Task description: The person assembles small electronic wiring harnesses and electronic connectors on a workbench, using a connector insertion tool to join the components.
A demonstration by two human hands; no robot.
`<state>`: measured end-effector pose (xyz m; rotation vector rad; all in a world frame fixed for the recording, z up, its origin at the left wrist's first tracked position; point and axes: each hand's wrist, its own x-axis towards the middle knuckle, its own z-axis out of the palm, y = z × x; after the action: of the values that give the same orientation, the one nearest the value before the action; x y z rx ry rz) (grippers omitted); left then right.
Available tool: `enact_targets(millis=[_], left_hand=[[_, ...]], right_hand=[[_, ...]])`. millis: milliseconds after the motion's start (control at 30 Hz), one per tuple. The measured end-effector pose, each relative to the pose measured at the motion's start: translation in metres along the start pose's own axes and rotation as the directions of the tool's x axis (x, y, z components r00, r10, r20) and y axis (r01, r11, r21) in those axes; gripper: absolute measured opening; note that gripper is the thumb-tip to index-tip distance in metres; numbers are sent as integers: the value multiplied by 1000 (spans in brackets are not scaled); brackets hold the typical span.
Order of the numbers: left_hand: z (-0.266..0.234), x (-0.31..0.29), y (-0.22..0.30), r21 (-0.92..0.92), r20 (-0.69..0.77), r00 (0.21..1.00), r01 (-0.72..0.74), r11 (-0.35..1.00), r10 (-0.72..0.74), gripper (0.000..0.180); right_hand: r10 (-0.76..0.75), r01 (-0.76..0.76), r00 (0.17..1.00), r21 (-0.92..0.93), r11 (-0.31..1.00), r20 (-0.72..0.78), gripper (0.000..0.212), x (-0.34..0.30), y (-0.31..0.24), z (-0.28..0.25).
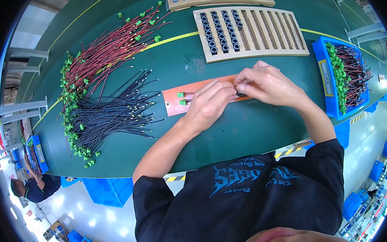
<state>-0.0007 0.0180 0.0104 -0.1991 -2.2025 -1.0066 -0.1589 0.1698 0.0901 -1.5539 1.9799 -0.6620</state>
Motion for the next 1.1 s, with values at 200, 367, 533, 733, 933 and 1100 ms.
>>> enact_targets(millis=[200,367,533,733,933,1100], left_hand=[[-5,-7,0,-136,60,959,282,950,-276,23],[-8,-13,-4,-384,203,910,413,826,-361,35],[-12,-18,-11,-213,268,946,243,947,-182,35],[-9,-11,-13,-199,169,969,211,957,-179,36],[-10,-19,-12,-161,200,967,191,968,-157,39],[-14,1,5,-64,374,843,439,896,-387,48]], right_hand=[[-231,237,971,-419,877,67,22,7,-4,5],[-247,273,962,-469,840,118,22,12,-11,7],[-436,472,877,-534,701,203,31,3,1,22],[-437,519,855,-477,709,280,32,21,5,-4],[-407,507,860,-412,758,309,27,27,13,-14],[-356,293,935,-549,783,-8,14,-12,48,-42]])
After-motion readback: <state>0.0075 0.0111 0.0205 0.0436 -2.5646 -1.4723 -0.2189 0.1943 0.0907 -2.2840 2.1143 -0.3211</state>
